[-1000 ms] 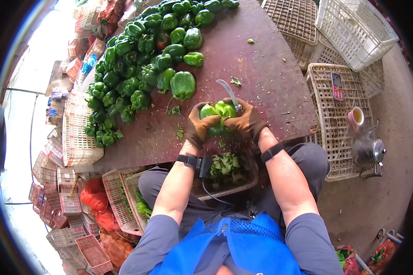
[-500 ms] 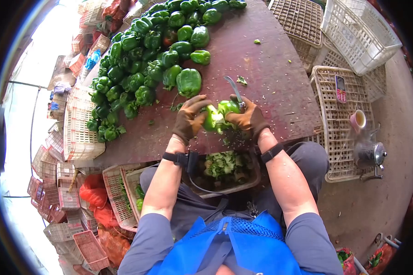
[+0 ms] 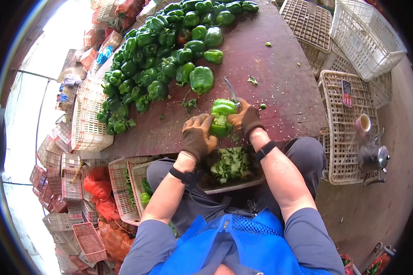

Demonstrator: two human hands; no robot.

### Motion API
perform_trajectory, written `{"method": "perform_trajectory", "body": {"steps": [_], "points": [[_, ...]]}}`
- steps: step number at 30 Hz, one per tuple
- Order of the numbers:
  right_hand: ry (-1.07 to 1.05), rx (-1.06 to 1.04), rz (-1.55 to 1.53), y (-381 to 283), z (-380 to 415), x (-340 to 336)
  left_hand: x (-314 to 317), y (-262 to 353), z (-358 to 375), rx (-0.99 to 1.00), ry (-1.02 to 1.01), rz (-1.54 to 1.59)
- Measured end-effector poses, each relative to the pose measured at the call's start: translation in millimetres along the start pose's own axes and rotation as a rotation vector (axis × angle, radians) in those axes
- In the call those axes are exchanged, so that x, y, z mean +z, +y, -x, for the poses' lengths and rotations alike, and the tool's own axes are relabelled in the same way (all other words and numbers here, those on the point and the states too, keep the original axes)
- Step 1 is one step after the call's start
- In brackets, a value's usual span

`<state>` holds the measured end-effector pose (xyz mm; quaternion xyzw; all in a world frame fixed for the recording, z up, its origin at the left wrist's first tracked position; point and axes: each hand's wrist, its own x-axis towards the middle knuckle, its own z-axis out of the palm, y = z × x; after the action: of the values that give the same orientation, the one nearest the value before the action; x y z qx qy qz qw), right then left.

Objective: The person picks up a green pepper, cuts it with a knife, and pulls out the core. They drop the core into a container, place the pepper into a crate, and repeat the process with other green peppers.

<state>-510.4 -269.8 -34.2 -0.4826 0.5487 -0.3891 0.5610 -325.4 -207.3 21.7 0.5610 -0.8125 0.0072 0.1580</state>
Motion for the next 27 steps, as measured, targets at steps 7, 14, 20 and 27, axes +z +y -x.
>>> {"method": "perform_trajectory", "body": {"steps": [7,14,20,27], "points": [[0.161,-0.058,0.175,22.2,-4.0,21.9,45.1,28.1,-21.0,-0.138,-0.191,-0.236],[0.063,-0.034,0.047,-4.9,15.2,13.9,131.3,-63.6,5.1,-0.067,0.035,-0.199],[0.054,0.069,0.027,-14.9,15.6,9.9,107.2,-41.7,5.7,-0.007,0.069,-0.07],[0.217,-0.152,0.14,-28.7,25.3,-15.9,98.5,-10.6,-36.1,0.22,0.369,0.083]]}}
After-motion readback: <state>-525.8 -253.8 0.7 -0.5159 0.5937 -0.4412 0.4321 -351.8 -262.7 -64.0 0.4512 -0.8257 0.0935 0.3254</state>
